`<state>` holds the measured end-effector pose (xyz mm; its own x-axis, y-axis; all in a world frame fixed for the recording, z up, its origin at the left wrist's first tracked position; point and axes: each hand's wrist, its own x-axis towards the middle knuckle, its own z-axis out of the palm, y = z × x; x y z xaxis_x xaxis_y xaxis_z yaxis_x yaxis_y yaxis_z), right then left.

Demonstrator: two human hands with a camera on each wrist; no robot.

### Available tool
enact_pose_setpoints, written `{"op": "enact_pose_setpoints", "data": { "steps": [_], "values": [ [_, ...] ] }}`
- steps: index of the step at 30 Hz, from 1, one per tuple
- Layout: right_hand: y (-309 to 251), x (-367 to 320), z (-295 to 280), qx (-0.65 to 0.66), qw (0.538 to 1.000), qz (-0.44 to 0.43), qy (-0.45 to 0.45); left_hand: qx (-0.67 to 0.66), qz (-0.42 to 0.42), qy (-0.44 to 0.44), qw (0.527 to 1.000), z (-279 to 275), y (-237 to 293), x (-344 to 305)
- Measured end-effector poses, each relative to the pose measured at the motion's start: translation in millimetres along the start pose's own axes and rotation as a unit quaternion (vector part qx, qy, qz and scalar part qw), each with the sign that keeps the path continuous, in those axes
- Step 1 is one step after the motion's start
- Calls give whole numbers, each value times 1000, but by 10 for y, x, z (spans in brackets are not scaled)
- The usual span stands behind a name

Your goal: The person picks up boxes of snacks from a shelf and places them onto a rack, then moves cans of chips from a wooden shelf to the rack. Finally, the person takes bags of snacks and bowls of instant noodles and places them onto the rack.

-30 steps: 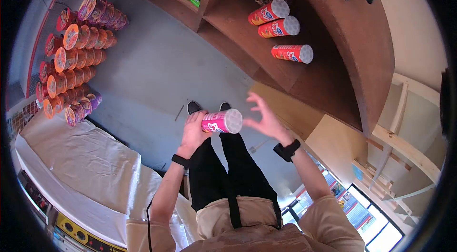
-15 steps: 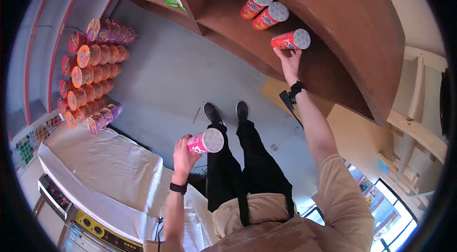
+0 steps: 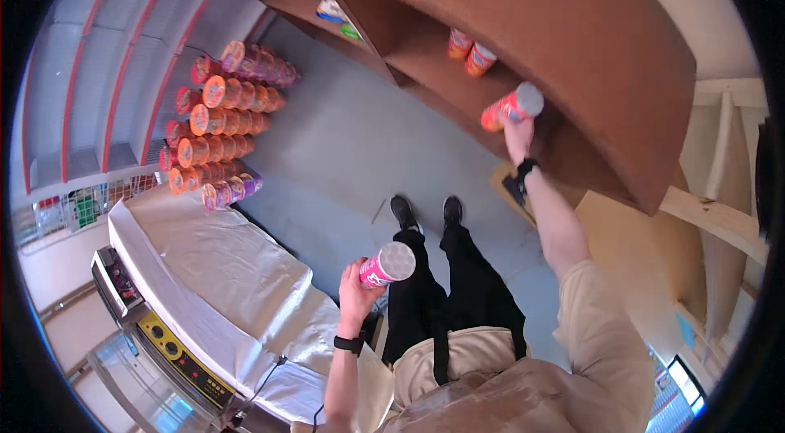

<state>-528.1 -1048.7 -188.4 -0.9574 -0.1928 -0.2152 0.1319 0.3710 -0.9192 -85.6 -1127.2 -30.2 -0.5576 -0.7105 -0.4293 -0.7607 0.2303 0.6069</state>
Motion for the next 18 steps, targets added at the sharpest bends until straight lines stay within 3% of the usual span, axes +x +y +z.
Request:
{"op": "enact_pose_setpoints", "data": {
  "steps": [2,5,7,9,13,14,18],
  "values": [
    [62,-272,-54,-20,996,4,-91,-30,0,8,1000,-47,92,-93],
    [-313,-820,-187,-46,979,-13,-199,-15,39,16,999,-204,263,-219],
    [-422,-1191,-250,3,972,-42,-231,-34,58,22,998,-303,395,-277],
    [-520,-1506,-374,42,954,-8,-295,-51,83,4,995,-335,446,-322],
    [-843,-2114,-639,103,953,-31,-282,-75,192,-28,978,-424,543,-365],
    [-838,-2173,-715,104,933,16,-344,-80,203,-26,976,-435,540,-386],
    [-982,-2539,-898,123,932,5,-341,-95,257,-104,956,-540,500,-444]
  ]
}}
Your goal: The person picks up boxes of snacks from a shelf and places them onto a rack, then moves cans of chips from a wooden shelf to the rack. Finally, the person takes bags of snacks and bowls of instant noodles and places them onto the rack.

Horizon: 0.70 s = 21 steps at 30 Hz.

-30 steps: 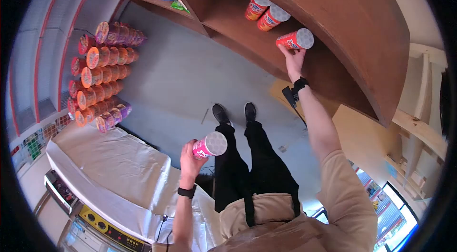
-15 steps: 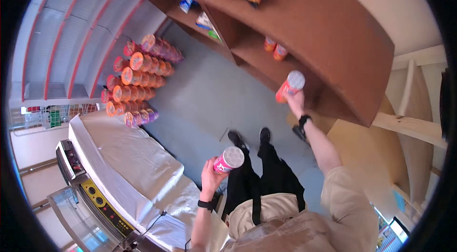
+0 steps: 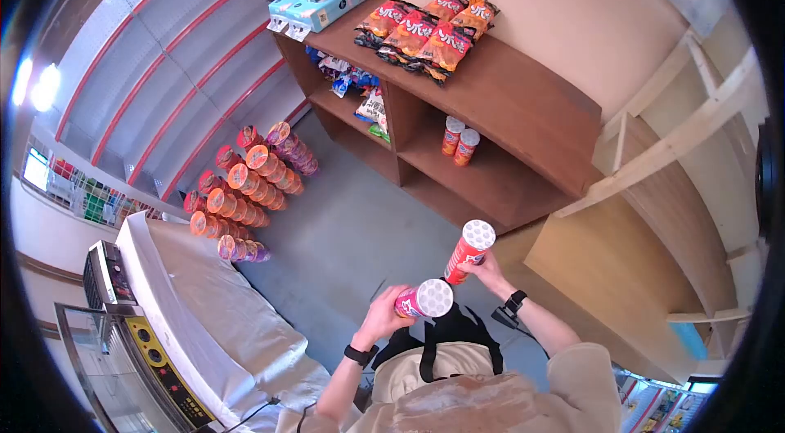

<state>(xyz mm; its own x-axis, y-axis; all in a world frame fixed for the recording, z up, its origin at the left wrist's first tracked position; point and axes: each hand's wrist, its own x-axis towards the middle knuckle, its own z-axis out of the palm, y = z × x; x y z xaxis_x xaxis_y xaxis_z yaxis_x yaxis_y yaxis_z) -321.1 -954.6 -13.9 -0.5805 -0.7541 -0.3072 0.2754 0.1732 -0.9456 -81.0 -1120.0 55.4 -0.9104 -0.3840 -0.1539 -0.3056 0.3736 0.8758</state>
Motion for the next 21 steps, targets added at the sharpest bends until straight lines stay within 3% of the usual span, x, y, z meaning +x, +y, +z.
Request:
{"op": "enact_pose_setpoints", "data": {
  "steps": [4,12,21],
  "values": [
    [-169,-419,271,-9,1000,-1,28,-45,62,-74,994,-34,-68,-201],
    [-194,-1117,650,18,1000,-24,-2,-62,105,-183,975,19,-87,-480],
    [-163,-1763,499,43,998,-22,27,-52,155,-297,941,390,101,-561]
  ]
}}
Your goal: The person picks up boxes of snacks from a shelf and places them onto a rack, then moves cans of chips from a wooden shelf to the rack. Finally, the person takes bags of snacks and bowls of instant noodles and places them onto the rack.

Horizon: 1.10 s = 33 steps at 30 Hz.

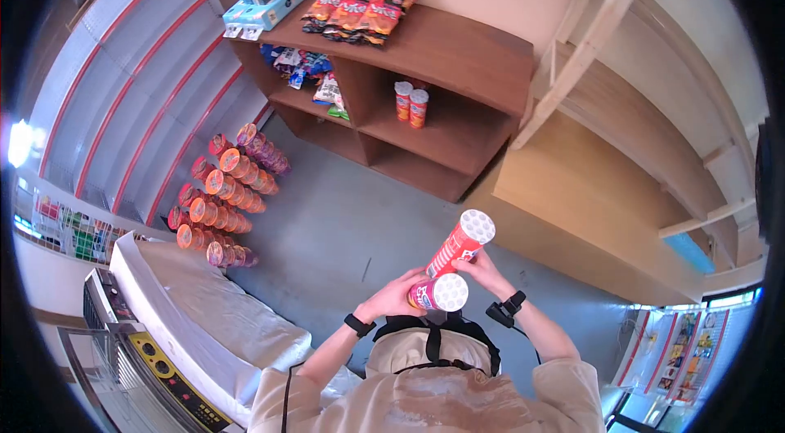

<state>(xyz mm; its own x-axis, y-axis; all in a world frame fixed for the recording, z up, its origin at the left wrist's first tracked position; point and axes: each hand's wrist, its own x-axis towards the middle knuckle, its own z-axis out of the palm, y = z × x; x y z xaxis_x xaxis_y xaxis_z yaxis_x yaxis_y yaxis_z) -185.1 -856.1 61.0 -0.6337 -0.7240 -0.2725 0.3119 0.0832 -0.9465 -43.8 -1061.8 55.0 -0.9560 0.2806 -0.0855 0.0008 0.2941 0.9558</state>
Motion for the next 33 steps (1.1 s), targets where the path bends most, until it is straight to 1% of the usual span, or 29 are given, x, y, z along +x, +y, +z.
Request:
{"op": "enact_pose_setpoints", "data": {
  "steps": [2,4,6,8,10,11,14,15,16,18,20,22,24,25,27,28,30,31,33],
  "values": [
    [14,-152,-122,11,999,-18,24,5,10,-22,1000,159,61,88],
    [16,-320,-297,26,999,-14,21,-25,9,-25,999,340,170,219],
    [4,-504,-467,75,995,-23,62,-15,17,-47,999,511,303,380],
    [36,-713,-707,90,994,-21,60,-20,28,-53,998,764,392,542],
    [107,-976,-1005,-34,997,-46,61,-16,41,-66,997,1022,431,746],
    [24,-1105,-1123,-30,997,-40,61,-12,36,-78,996,1155,472,847],
    [117,-1495,-1647,-58,994,-24,90,-6,33,-123,992,1629,657,1178],
    [159,-1637,-1785,-55,991,-48,114,-1,31,-129,991,1791,739,1295],
    [192,-1799,-1921,-49,989,-45,133,3,28,-135,990,1960,821,1407],
    [223,-2091,-2184,-63,981,-72,168,13,49,-159,986,2267,965,1657],
    [292,-2356,-2437,-34,981,-56,180,55,91,-160,981,2528,1130,1884],
    [258,-2629,-2638,67,974,-66,208,37,96,-176,979,2780,1375,2043],
    [304,-2866,-2837,71,967,-78,231,61,89,-187,976,2992,1566,2239],
    [329,-2989,-2920,81,963,-84,241,62,96,-199,973,3108,1581,2340],
    [465,-3152,-3081,96,958,-116,246,21,75,-263,962,3317,1532,2482],
    [526,-3236,-3171,96,953,-122,259,24,83,-275,958,3422,1521,2567],
    [563,-3361,-3327,73,944,-113,303,38,113,-281,952,3612,1518,2747],
    [561,-3424,-3412,86,939,-94,320,49,100,-281,953,3693,1530,2835],
    [571,-3535,-3614,81,933,-93,339,52,121,-295,946,3863,1577,3060]
  ]
}}
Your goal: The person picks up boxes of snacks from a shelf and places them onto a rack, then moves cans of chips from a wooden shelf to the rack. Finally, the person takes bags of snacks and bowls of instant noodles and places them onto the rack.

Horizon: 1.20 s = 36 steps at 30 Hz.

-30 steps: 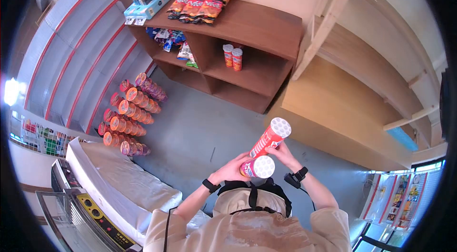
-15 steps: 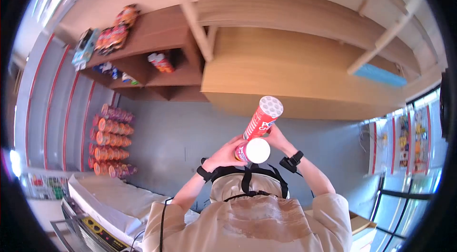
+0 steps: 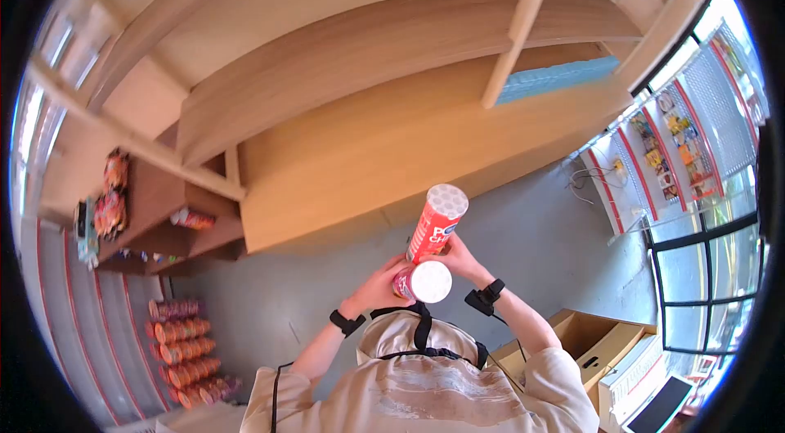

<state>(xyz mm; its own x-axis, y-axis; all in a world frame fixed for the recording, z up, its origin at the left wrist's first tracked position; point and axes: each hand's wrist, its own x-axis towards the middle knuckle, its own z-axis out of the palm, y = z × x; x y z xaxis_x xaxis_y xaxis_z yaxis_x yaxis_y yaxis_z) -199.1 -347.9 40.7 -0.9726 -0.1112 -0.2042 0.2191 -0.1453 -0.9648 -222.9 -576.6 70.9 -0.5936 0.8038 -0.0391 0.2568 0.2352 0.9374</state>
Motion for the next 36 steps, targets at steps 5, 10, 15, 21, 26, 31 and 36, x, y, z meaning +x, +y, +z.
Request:
{"op": "enact_pose_setpoints", "data": {
  "steps": [5,10,15,21,26,31,36],
  "values": [
    [-185,249,-722,2,1000,8,23,-4,24,-32,999,30,-82,839],
    [-252,440,-1553,-15,999,-19,48,-21,43,-54,997,130,-79,1685],
    [-342,543,-2308,14,997,-46,60,16,28,-79,996,241,56,2383],
    [-607,494,-3325,14,996,-64,57,-69,10,-49,996,774,109,3208],
    [-904,251,-4308,-12,998,-47,49,-53,-22,30,998,1506,586,3979],
    [-1324,-96,-5252,-13,997,-53,55,-51,-10,40,998,2188,827,4790],
    [-1546,-338,-6130,-24,988,-55,140,-71,-13,12,997,2609,1310,5452]
  ]
}}
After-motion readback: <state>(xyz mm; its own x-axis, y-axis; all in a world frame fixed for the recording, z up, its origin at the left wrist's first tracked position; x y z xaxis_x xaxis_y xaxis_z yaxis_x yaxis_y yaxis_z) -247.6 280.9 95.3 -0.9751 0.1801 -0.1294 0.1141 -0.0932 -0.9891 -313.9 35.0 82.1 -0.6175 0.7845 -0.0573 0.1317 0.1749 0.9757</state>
